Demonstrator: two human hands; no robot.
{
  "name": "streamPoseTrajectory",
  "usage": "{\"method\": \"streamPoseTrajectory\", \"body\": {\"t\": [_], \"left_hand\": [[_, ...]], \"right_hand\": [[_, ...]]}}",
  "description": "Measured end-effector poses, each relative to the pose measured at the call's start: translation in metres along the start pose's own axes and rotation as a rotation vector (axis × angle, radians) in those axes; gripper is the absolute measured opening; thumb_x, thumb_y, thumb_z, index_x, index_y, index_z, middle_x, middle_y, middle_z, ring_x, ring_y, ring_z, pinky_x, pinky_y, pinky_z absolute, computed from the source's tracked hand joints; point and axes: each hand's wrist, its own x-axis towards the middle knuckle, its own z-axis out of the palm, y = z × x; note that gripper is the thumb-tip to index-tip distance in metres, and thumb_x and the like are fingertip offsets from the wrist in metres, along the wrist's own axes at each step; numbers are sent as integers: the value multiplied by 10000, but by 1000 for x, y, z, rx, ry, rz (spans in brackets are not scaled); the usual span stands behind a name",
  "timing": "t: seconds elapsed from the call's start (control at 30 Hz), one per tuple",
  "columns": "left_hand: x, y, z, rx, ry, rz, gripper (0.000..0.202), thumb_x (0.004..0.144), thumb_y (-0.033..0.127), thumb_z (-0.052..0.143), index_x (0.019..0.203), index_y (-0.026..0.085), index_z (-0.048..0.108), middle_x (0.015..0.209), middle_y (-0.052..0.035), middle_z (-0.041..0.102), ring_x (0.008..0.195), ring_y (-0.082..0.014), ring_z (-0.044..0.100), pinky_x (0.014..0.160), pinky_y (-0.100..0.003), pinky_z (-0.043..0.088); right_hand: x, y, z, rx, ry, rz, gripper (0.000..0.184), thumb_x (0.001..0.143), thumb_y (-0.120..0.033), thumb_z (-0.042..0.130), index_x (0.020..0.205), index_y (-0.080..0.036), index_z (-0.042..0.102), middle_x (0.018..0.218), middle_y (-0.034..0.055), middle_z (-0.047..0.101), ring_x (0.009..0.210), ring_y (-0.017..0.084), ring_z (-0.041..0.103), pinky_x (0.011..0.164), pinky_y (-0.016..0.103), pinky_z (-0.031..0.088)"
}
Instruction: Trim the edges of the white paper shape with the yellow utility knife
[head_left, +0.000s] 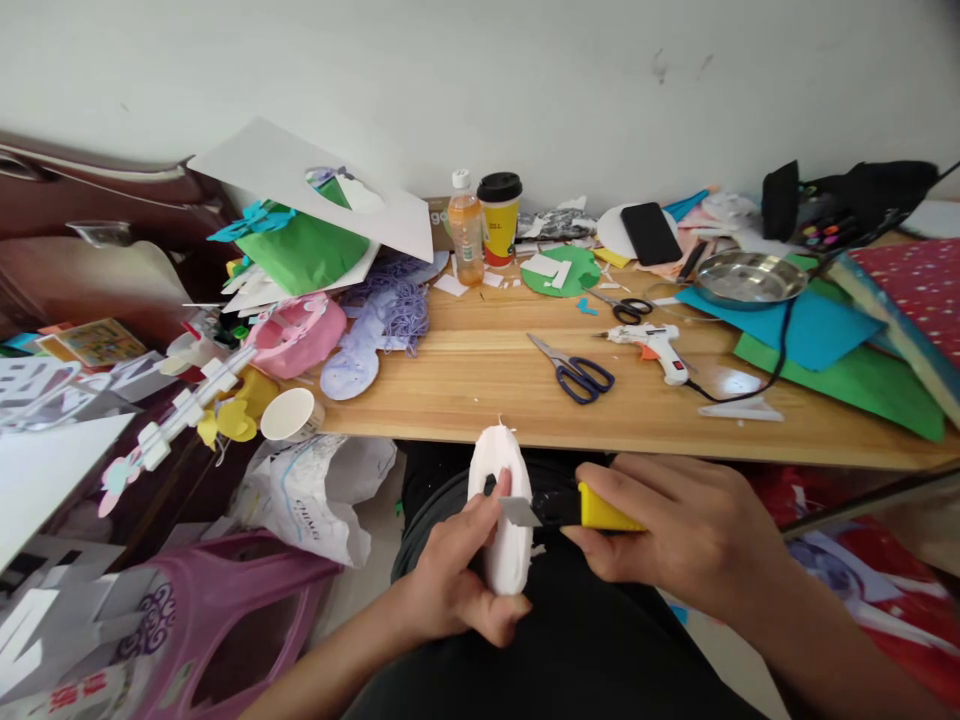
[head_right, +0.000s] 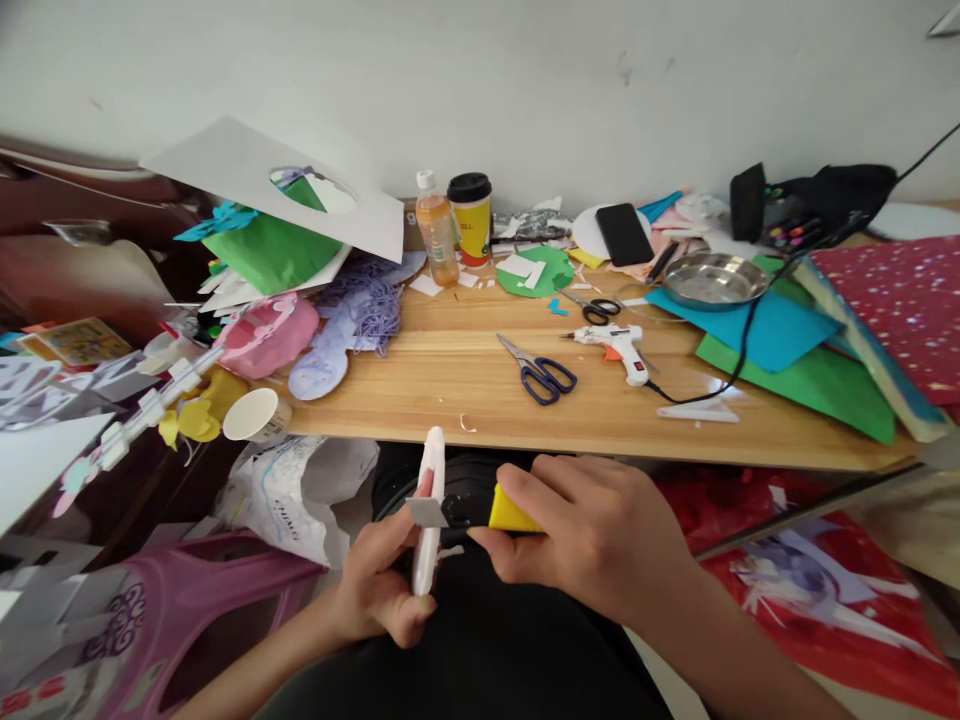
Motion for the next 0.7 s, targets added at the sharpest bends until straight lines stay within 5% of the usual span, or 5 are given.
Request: {"method": "streamPoseTrajectory", "body": {"t": [0.7], "left_hand": [[4, 2, -2, 44, 3, 22, 936, 911, 710, 501, 1619, 149, 254, 717, 7, 544, 650, -180, 570, 631, -298, 539]], "right_hand": [[-4, 6, -5, 17, 18, 14, 165, 923, -339, 637, 935, -176, 662, 697, 23, 677, 541, 157, 620, 528, 291, 444]]}}
